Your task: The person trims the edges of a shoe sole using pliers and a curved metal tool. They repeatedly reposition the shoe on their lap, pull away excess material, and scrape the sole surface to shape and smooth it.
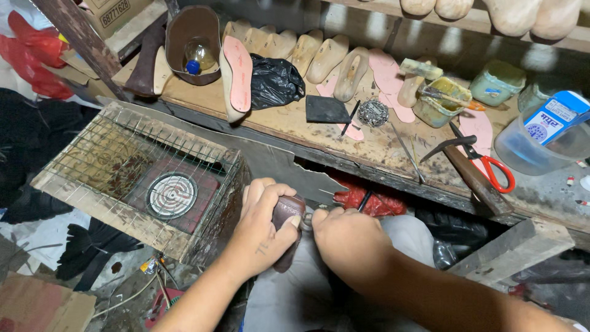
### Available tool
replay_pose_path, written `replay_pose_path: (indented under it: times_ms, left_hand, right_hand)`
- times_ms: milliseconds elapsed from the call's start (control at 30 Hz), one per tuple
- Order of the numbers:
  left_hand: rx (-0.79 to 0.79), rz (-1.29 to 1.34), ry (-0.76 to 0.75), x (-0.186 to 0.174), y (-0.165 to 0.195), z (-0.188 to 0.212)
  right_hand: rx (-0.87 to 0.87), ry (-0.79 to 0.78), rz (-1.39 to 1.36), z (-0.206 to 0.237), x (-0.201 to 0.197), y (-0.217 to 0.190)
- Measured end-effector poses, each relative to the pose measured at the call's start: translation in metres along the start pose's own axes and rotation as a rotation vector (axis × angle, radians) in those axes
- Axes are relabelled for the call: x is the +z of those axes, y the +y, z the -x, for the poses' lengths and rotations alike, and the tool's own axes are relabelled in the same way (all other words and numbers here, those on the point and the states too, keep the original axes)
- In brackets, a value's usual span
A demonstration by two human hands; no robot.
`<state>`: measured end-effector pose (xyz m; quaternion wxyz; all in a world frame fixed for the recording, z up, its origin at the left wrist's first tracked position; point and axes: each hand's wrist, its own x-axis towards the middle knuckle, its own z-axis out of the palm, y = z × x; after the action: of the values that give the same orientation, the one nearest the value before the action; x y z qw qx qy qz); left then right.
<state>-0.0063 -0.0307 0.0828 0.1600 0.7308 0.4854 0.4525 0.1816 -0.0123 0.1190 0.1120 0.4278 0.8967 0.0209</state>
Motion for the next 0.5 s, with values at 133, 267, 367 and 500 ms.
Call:
replay_pose_path:
  times_ms: [133, 267, 367, 500]
  left_hand:
    - [-0.042, -0.03, -0.036, -0.003, -0.001, -0.005]
    - [-0.002, -0.148, 0.007, -0.003, 0.005, -0.001]
    - [-0.007, -0.149, 0.009, -0.004, 0.007, 0.003]
    - [0.067, -0.09, 0.002, -0.004, 0.006, 0.005]
  right_hand:
    - [-0.072, 0.11, 0.018, -0.009, 0.01, 0.002]
    - [-0.209, 0.305, -0.222, -0.021, 0.013, 0.017]
    - [-0.315, 0.329, -0.29, -0.026, 0.007, 0.029]
    - [-0.337, -0.064, -0.25, -0.032, -0.013, 0.04]
